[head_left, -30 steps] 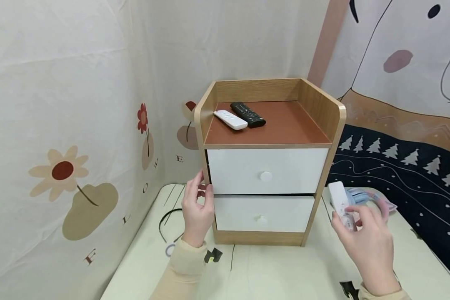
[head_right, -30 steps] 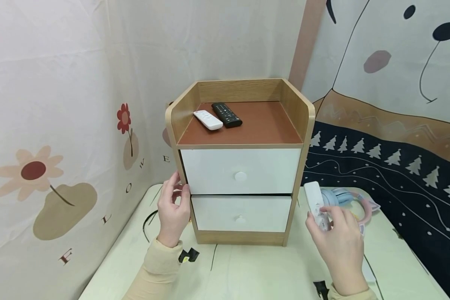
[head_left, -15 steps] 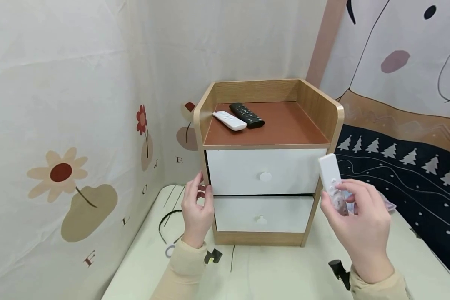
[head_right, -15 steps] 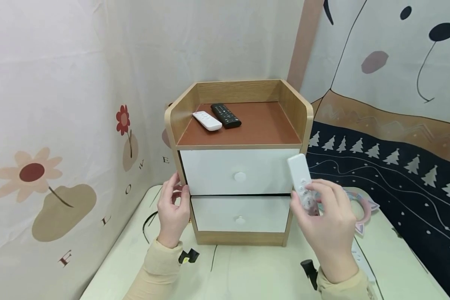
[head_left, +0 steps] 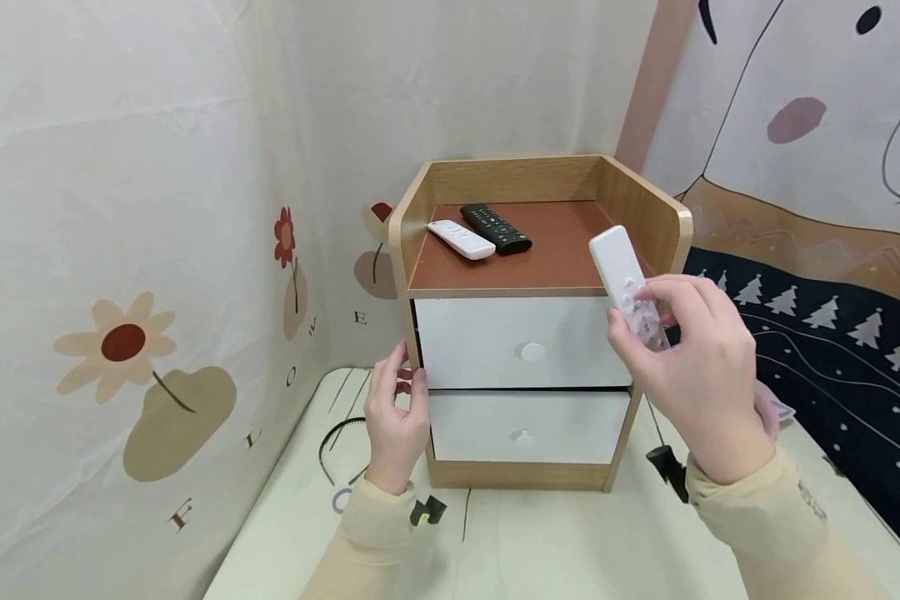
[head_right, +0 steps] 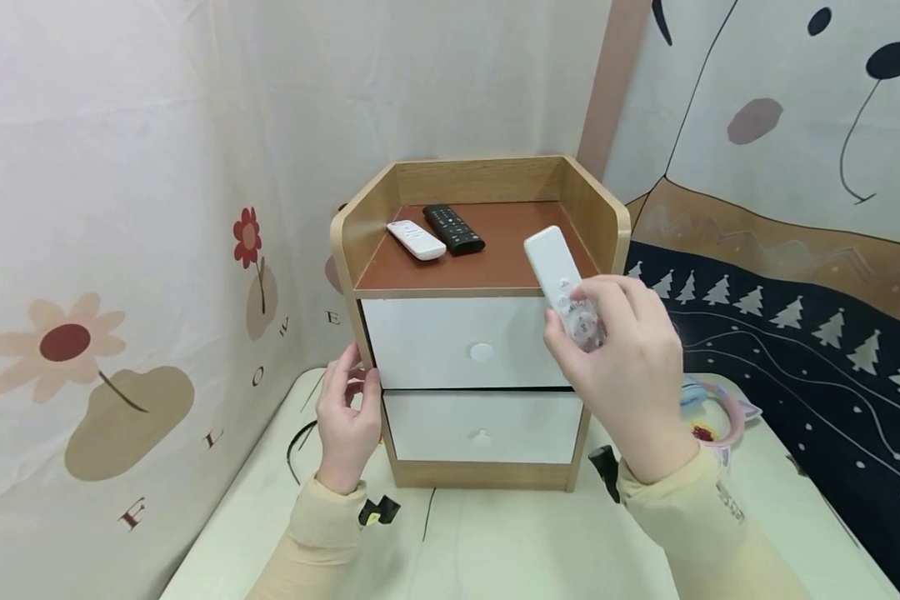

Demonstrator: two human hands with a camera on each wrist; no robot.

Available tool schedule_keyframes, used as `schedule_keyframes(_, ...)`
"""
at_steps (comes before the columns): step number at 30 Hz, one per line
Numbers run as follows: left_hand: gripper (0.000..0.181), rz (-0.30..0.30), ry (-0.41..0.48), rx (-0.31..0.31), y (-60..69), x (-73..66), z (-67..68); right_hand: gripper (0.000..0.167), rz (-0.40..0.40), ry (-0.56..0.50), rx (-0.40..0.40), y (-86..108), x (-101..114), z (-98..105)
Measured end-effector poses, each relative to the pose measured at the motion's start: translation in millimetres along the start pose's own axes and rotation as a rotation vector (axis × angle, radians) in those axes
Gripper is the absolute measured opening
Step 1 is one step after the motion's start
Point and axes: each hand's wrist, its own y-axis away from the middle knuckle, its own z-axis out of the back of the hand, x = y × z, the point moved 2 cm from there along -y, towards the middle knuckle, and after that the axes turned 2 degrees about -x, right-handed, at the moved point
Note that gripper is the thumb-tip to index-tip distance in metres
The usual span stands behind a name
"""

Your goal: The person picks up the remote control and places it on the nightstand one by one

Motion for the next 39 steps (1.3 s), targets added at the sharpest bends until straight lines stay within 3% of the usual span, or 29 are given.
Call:
schedule_keyframes(4,0.046,-0.002,-0.001,0.002,1.4,0.3,-0.2,0.034,-0.014,0.034,0.07,-13.3,3,-7)
schedule_keyframes(19,0.048,0.033,-0.003,0.011,2.3,-1.9,0.0,0.025,-0.088,0.138,0.211,-38.9,8,-31)
schedule_keyframes(26,0.049,-0.009,0.007,-0.012,0.3,-3.5,0.4,0.023,-0.136,0.225,0.366,-54.6,15,-36)
schedule_keyframes(33,0.048,0.033,0.003,0.005,0.0,-2.5,0.8,0.023,-0.141,0.284,0.509,-67.4,20,-36)
schedule_keyframes(39,0.048,0.01,-0.006,0.01,0.2,-0.4,0.1,0.028,-0.173,0.276,0.599,-78.2,17,-43)
